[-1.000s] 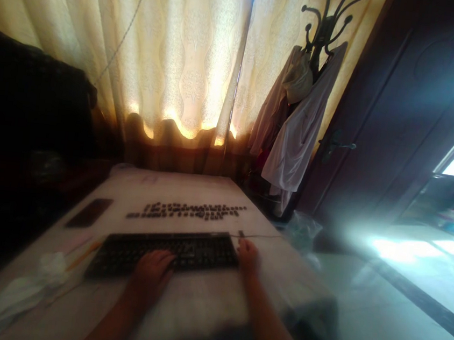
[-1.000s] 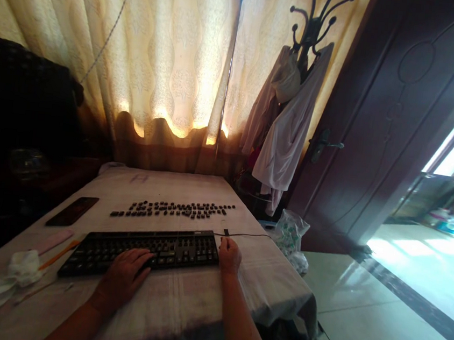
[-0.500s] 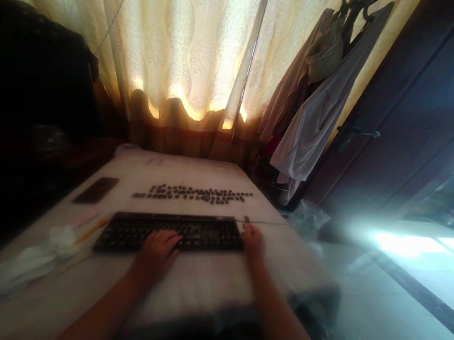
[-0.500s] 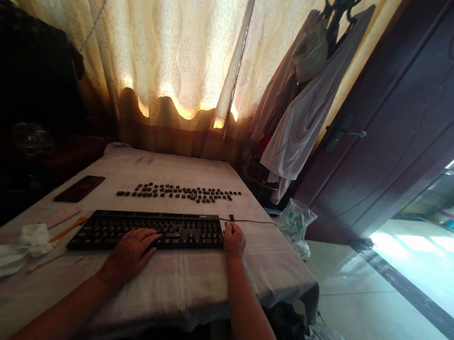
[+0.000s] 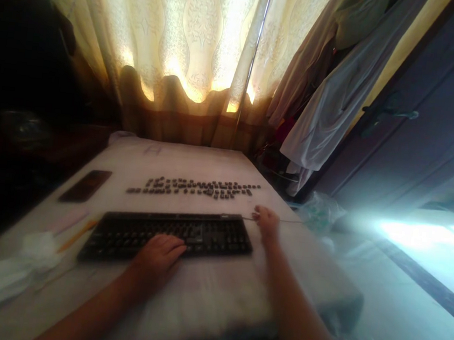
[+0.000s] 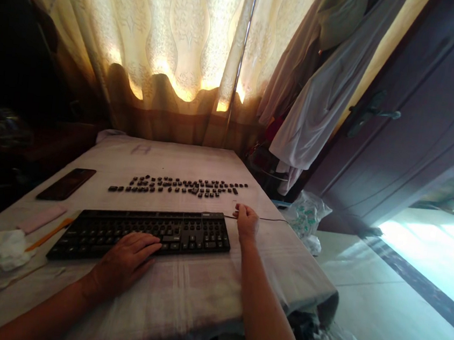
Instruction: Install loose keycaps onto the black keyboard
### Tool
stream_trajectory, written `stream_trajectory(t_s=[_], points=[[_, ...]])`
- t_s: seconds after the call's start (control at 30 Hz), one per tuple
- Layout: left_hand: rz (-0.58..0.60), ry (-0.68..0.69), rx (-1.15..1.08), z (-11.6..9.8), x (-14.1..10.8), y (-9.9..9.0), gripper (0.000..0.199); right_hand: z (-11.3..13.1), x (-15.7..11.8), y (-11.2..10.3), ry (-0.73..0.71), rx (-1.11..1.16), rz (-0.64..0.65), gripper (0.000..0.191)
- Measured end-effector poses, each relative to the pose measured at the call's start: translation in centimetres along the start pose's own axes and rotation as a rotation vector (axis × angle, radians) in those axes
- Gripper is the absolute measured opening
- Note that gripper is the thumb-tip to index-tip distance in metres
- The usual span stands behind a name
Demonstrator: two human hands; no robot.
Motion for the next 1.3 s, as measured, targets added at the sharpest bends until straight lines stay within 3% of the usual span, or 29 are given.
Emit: stream_trajectory(t_s=[0.2, 0.43, 0.7, 0.87, 1.03, 1.3], points=[[-0.036, 0.080, -0.036, -0.5, 2.0, -0.4, 0.024, 1.4, 1.6, 2.5, 0.008, 0.049, 0.004, 0.042], [-0.153, -0.013, -0.023, 1.8, 5.3, -0.8, 0.024, 4.6, 3.2, 5.5, -0.076, 0.076, 0.038, 0.050], [-0.224, 0.079, -0.025, 0.4, 4.4, -0.5, 0.021, 6.6, 5.3, 8.9, -0.183, -0.017, 0.136, 0.054], [-0.182, 0.044, -0.075, 1.1, 3.9, 0.2, 0.023, 6.6, 5.3, 10.7, -0.264, -0.248, 0.270, 0.041], [-0.179, 0.033, -0.133, 1.2, 3.9, 0.4, 0.025, 5.9, 3.2, 13.0, -0.368, -0.615, 0.422, 0.019], [-0.151, -0.039, -0.188, 1.6, 4.5, -0.5, 0.021, 4.2, 0.1, 16.3, -0.444, -1.088, 0.647, 0.030]])
Point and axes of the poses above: each hand's wrist, its own x-axis towards the middle knuckle, its own y-axis out of the palm, z = x × y, the point moved 9 cm from there along x, towards the middle knuckle
